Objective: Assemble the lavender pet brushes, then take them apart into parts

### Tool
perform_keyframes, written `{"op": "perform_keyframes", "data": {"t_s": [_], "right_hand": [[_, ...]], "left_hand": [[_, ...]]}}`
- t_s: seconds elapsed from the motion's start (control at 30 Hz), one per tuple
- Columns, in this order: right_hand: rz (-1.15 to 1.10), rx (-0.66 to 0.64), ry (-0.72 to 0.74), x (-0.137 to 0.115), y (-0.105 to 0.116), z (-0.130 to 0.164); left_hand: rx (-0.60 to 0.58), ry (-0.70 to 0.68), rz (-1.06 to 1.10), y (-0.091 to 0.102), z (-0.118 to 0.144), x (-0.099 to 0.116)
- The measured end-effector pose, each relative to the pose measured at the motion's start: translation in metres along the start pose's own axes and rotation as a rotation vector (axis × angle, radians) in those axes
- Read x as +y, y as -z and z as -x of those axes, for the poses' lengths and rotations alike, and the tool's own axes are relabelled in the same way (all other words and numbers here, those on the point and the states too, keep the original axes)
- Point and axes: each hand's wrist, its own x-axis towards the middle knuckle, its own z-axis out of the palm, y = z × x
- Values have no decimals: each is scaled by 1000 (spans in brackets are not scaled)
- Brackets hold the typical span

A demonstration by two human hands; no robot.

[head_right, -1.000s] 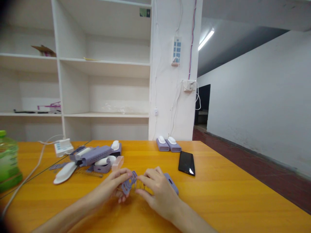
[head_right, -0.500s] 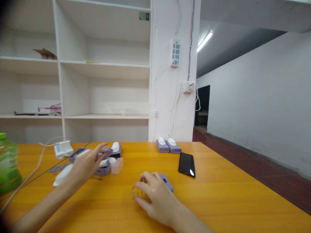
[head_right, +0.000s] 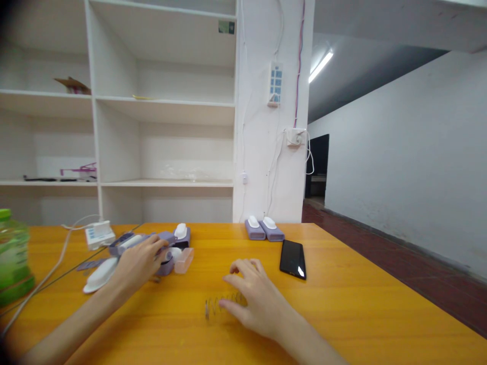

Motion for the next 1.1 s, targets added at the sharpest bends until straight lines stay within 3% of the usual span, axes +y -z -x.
{"op": "perform_keyframes", "data": {"t_s": [0.1,0.2,0.37,0.67,0.8,0.87,0.97,1.1], "right_hand": [[-8,11,-45,8,0,2],[-19,10,-84,15,-3,2],[-42,-10,-118,18,-8,3],[-86,-34,-134,17,-7,2],[-103,-136,-113,28,5,2],[-65,-176,-115,38,13,3],[-23,-209,-145,49,16,7],[-85,-187,-184,48,2,8]], "left_hand": [[-11,15,11,9,2,7],[-76,-23,71,16,8,28],[-173,37,65,9,13,54],[-215,121,61,-16,4,20],[-191,105,71,-14,3,20],[-168,44,113,-7,6,28],[-69,-159,292,5,20,54],[16,-374,466,12,45,100]]}}
